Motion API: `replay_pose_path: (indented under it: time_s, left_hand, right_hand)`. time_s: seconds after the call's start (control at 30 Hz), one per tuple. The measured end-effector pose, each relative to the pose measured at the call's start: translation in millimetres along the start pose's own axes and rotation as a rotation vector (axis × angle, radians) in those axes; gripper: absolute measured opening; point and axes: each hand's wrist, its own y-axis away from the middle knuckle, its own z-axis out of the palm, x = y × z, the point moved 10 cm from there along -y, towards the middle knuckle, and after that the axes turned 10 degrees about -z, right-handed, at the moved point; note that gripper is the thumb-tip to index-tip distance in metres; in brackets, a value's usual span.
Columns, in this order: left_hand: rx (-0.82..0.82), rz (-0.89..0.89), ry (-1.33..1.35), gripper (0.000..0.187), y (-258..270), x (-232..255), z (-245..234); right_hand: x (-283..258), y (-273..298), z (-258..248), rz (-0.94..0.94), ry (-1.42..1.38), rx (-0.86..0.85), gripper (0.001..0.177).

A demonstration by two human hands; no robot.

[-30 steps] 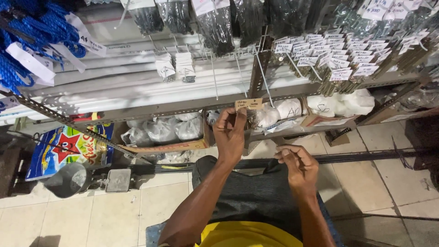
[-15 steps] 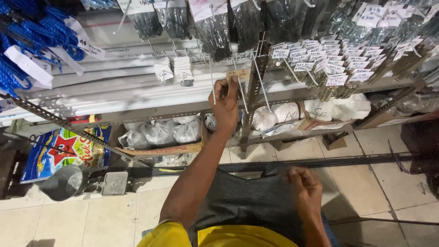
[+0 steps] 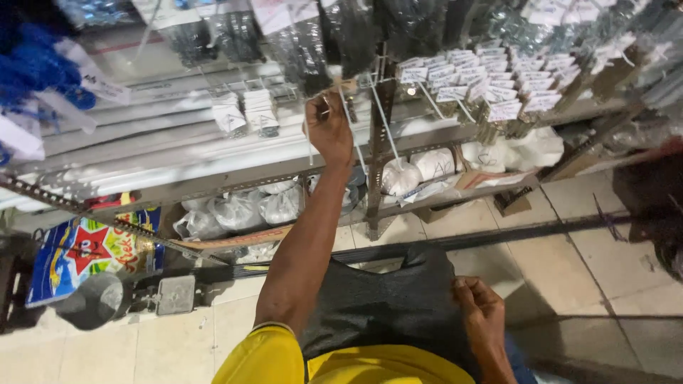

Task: Organizing small bags of hardware by picking them from a bin and hanging them on display hooks on a metal shelf.

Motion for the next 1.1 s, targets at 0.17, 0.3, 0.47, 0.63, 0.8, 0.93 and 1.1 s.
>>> replay_pose_path:
  time_s: [0.17, 0.3, 0.47, 0.63, 0.8, 0.93, 1.1]
  left_hand:
    - [0.111, -0.021, -0.318, 0.011, 6, 16, -2]
    - [-0.103, 0.016, 0.0, 0.015, -18, -47, -67]
    - [0.028, -0.18, -0.372, 0.025, 43, -45, -98]
    - [-0.367, -0.015, -0.57, 0.025, 176, 45, -47]
    - [-0.36, -0.571, -1.069, 0.017, 257, 20, -73]
    - [-0.518, -0.69, -1.042, 0.029, 321, -12, -113]
    - [-0.557, -0.897, -1.029, 0.028, 358, -43, -165]
  right_hand:
    - [-24, 1, -5, -0.112, 0.015, 0.005, 0.026]
    - [-25, 1, -18, -0.122, 0.045, 0.052, 0.024]
    - [-65, 6, -57, -0.225, 0.094, 0.141, 0.026]
    - [-171, 38, -102, -0.481, 0.354, -0.034, 0.026]
    - [-251, 90, -185, -0.694, 0.566, 0.079, 0.017]
    - [-305, 136, -296, -0.664, 0.959, 0.418, 0.019]
    - [-247, 181, -479, -0.604, 0.986, 0.689, 0.017]
